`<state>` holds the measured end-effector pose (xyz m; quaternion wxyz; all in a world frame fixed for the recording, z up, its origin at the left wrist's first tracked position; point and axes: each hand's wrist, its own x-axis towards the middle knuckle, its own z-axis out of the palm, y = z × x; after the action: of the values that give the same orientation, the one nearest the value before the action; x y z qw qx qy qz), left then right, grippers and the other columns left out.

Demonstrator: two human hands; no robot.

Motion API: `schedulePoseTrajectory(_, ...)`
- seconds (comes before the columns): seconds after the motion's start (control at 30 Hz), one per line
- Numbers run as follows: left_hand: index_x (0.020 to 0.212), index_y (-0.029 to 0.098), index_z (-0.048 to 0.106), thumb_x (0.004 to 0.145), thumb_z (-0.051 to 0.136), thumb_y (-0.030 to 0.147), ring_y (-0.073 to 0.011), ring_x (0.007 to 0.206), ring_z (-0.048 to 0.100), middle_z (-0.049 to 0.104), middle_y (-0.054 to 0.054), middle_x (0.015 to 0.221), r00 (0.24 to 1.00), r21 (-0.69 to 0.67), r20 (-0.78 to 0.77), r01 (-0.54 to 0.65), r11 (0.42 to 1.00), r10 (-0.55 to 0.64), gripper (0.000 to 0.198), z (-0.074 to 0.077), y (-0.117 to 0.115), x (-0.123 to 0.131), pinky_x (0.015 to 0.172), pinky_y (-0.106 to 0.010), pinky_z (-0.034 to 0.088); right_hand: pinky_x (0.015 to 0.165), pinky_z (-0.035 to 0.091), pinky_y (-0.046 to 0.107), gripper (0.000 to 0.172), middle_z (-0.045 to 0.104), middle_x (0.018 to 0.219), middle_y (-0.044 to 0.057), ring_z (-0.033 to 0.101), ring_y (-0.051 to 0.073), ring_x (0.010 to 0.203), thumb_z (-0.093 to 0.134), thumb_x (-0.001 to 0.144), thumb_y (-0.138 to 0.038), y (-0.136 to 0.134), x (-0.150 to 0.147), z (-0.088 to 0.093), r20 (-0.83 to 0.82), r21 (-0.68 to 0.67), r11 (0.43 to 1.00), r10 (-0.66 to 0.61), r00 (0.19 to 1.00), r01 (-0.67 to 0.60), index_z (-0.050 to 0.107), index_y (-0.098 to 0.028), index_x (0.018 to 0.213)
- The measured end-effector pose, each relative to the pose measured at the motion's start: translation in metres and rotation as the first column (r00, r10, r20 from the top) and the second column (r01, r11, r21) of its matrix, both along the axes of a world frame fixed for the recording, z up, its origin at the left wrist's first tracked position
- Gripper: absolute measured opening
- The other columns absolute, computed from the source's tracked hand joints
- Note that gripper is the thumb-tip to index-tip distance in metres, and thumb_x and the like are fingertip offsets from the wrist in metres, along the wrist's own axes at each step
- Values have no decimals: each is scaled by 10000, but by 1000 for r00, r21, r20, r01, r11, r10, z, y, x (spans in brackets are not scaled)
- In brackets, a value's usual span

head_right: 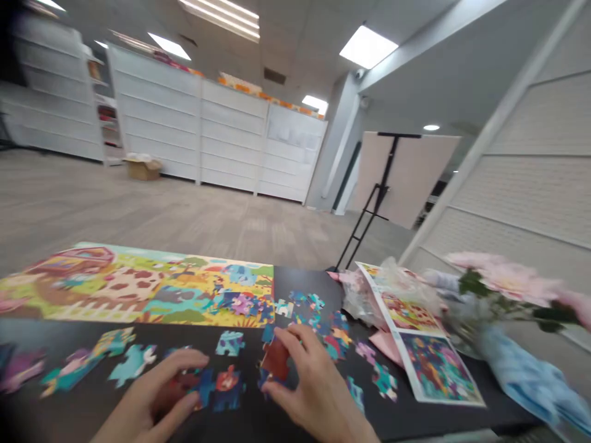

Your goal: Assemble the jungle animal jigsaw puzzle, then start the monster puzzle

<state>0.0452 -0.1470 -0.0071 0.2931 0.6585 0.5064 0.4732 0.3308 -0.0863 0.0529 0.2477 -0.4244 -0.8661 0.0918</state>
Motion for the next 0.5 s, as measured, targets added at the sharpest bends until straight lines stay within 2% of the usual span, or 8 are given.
schedulePoseTrajectory(0.03, 1109, 300, 662, 893, 662, 488, -258, 974, 718, 736, -57, 1096, 988, -79, 151, 54, 995, -42, 287, 7, 0, 6, 839, -345, 584, 1015, 537, 406, 687, 604, 1286, 114, 615, 284, 1199, 820, 716, -182, -3, -25, -3, -34, 29, 997, 77, 996, -76, 549, -237, 1344)
schedulePoseTrajectory(0.1, 1022, 235, 603, 869, 676, 565, -230, 875, 715, 723, -57, 951, 898, -154, 428, 184, 971, -102, 371, 15, 5, 12, 770, -323, 572, 951, 571, 386, 644, 623, 1222, 110, 648, 271, 1122, 808, 725, -160, -4, -68, -8, -100, 81, 979, 196, 975, -189, 555, -231, 1313)
schedulePoseTrajectory(0.2, 963, 205, 567, 848, 703, 567, -171, 711, 666, 678, -15, 786, 819, -222, 574, 154, 963, 1, 403, 18, 14, 1, 656, -266, 522, 907, 589, 383, 561, 628, 1176, 105, 669, 262, 1058, 803, 736, -160, 5, -111, -10, -141, 77, 961, 274, 951, -266, 587, -223, 1250)
schedulePoseTrajectory(0.27, 952, 189, 590, 851, 710, 481, -158, 678, 645, 671, -7, 758, 825, -239, 562, 91, 967, 61, 331, 19, 17, -12, 633, -254, 501, 914, 587, 393, 546, 625, 1180, 105, 669, 264, 1063, 814, 736, -184, 17, -124, -9, -119, 13, 945, 326, 938, -327, 601, -224, 1237)
schedulePoseTrajectory(0.33, 938, 178, 622, 856, 681, 370, -163, 686, 648, 682, -9, 762, 853, -228, 516, 50, 972, 77, 217, 20, 19, -24, 641, -260, 498, 960, 569, 408, 548, 608, 1239, 114, 649, 269, 1131, 787, 755, -187, 30, -127, -8, -78, -57, 904, 419, 905, -423, 597, -231, 1267)
schedulePoseTrajectory(0.43, 925, 172, 679, 863, 607, 248, -174, 724, 653, 698, -8, 780, 928, -206, 364, -3, 978, 79, 122, 23, 22, -36, 673, -269, 486, 1063, 502, 449, 532, 550, 1383, 132, 569, 279, 1288, 670, 803, -142, 44, -125, -12, -65, -80, 844, 527, 847, -531, 573, -241, 1317)
schedulePoseTrajectory(0.5, 934, 179, 714, 885, 574, 222, -180, 758, 654, 714, -12, 812, 969, -201, 236, -19, 979, 67, 154, 25, 23, -40, 693, -271, 472, 1071, 491, 442, 487, 575, 1368, 124, 574, 261, 1285, 603, 817, -107, 49, -123, -17, -112, -69, 827, 549, 829, -557, 585, -239, 1285)
